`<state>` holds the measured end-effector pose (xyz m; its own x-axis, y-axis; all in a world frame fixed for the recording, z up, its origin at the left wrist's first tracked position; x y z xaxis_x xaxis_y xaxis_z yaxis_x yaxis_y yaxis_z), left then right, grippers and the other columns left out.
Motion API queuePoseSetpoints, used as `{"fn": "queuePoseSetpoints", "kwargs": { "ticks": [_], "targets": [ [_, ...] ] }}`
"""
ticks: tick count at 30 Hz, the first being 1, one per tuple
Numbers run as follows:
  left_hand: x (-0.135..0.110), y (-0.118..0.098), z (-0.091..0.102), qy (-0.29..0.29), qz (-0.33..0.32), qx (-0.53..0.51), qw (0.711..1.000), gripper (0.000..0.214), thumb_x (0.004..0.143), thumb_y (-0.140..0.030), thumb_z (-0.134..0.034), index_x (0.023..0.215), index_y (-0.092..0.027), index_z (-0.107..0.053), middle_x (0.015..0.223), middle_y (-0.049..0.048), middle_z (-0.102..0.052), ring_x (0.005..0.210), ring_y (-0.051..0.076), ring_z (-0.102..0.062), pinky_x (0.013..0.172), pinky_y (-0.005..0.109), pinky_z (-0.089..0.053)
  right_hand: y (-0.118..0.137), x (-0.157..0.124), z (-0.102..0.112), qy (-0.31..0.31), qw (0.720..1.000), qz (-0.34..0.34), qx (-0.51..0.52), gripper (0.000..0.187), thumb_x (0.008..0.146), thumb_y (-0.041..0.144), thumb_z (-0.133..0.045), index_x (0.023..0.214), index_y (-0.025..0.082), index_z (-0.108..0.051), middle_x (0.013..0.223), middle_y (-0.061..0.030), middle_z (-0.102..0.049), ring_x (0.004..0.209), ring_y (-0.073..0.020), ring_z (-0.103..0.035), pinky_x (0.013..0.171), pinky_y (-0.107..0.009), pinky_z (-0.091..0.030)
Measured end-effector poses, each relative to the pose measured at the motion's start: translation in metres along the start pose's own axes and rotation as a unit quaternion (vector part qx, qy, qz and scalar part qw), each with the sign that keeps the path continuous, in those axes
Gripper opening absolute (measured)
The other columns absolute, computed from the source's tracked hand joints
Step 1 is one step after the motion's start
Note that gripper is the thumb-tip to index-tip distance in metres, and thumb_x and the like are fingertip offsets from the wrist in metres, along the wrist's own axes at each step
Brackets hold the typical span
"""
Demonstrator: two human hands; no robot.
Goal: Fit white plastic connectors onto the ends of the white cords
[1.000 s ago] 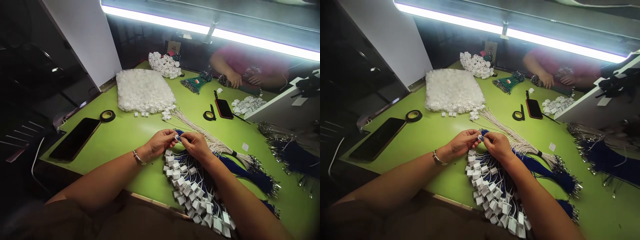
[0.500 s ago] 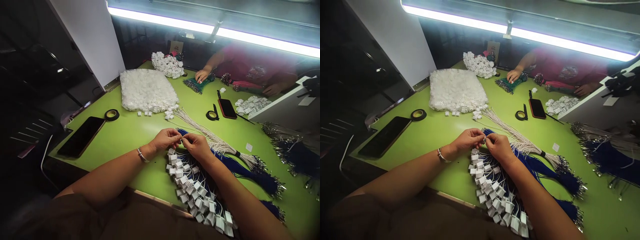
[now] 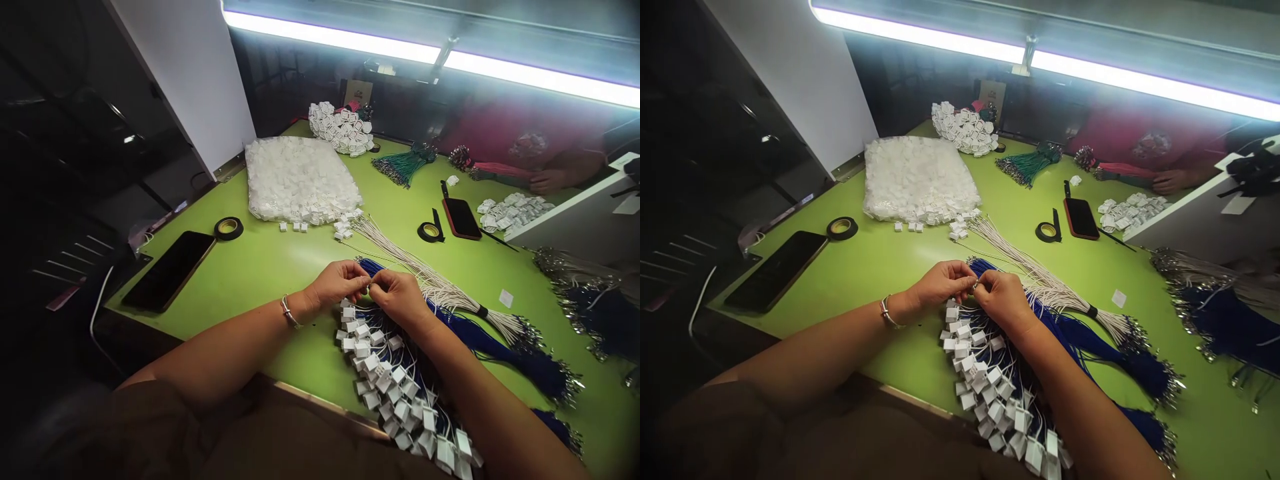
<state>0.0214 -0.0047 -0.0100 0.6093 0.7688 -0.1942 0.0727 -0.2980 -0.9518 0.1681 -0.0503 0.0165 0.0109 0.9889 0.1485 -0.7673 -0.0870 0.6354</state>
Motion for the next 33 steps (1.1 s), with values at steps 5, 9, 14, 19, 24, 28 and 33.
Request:
{"fn": "queuePoseSetpoints", "kwargs": {
  "ticks": [5, 9, 14, 19, 24, 28, 33],
  "targets": [
    [-0.012, -0.009, -0.008, 0.047, -0.040, 0.012, 0.998, 0.030, 0.074, -0.038, -0.069, 0.081, -0.012, -0.057, 0.061, -0.0001, -0.059, 0.051, 0.007, -0.053, 0.049, 0.020, -0.043, -0.003, 0.006, 0.033, 0.159, 0.984, -0.012, 0.084, 0.019, 0.072, 0.028, -0.054, 0.065, 0.016, -0.066, 0.053, 0.0014, -0.059, 0.049, -0.0097, -0.048, 0.048, -0.022, -0.035],
    [-0.030, -0.015, -0.023, 0.231, -0.185, 0.180, 0.938, 0.019, 0.076, -0.032, -0.067, 0.083, -0.014, -0.064, 0.075, 0.0053, -0.065, 0.068, 0.011, -0.058, 0.066, 0.025, -0.047, -0.012, 0.017, 0.044, 0.088, 0.989, -0.030, 0.114, 0.023, 0.075, 0.032, -0.054, 0.085, 0.016, -0.069, 0.076, -0.0039, -0.070, 0.067, -0.0151, -0.061, 0.063, -0.026, -0.046],
    [-0.044, -0.014, -0.039, 0.301, -0.365, 0.369, 0.800, 0.017, 0.078, -0.034, -0.064, 0.083, -0.019, -0.071, 0.081, 0.0093, -0.067, 0.079, 0.017, -0.058, 0.080, 0.028, -0.045, -0.013, 0.027, 0.009, -0.017, 0.974, -0.016, -0.225, 0.024, 0.083, 0.033, -0.051, 0.095, 0.020, -0.068, 0.098, -0.0087, -0.067, 0.080, -0.0191, -0.060, 0.065, -0.029, -0.042],
    [-0.038, -0.024, -0.026, 0.212, -0.360, 0.323, 0.849, 0.013, 0.081, -0.028, -0.062, 0.082, -0.020, -0.072, 0.092, 0.0093, -0.066, 0.086, 0.016, -0.060, 0.085, 0.025, -0.045, -0.017, 0.028, -0.002, -0.017, 0.954, 0.004, -0.298, 0.024, 0.087, 0.031, -0.048, 0.079, 0.020, -0.067, 0.085, -0.0052, -0.066, 0.074, -0.0173, -0.058, 0.063, -0.028, -0.036],
    [-0.009, -0.044, 0.046, -0.218, -0.261, 0.426, 0.838, 0.020, 0.087, -0.029, -0.052, 0.088, -0.018, -0.069, 0.090, 0.0101, -0.063, 0.091, 0.021, -0.056, 0.089, 0.035, -0.043, -0.014, 0.019, 0.000, -0.084, 0.922, 0.085, -0.369, 0.026, 0.088, 0.028, -0.047, 0.071, 0.017, -0.063, 0.075, -0.0056, -0.062, 0.057, -0.0131, -0.049, 0.053, -0.029, -0.024],
    [0.015, -0.041, 0.097, -0.334, -0.154, 0.560, 0.742, 0.021, 0.083, -0.015, -0.053, 0.099, -0.014, -0.067, 0.097, 0.0126, -0.059, 0.099, 0.025, -0.050, 0.093, 0.039, -0.038, -0.007, 0.010, 0.000, -0.096, 0.911, 0.110, -0.385, 0.028, 0.090, 0.028, -0.045, 0.070, 0.016, -0.061, 0.075, -0.0054, -0.060, 0.053, -0.0111, -0.044, 0.051, -0.029, -0.020],
    [0.028, -0.028, 0.103, -0.308, -0.127, 0.635, 0.697, 0.016, 0.083, -0.016, -0.054, 0.088, -0.012, -0.068, 0.100, 0.0135, -0.057, 0.101, 0.026, -0.046, 0.088, 0.037, -0.040, -0.006, 0.006, -0.004, -0.045, 0.940, 0.139, -0.307, 0.025, 0.090, 0.028, -0.045, 0.076, 0.018, -0.064, 0.078, -0.0045, -0.061, 0.063, -0.0133, -0.052, 0.055, -0.027, -0.028]
  ]
}}
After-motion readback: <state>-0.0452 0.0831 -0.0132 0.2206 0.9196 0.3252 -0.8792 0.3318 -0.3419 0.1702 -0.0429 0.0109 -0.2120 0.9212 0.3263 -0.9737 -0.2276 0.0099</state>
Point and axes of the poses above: each hand's wrist, its own x-axis towards the middle knuckle, its own z-axis out of the back of the hand, y = z × x, the point moved 1 cm from there along x, towards the middle knuckle
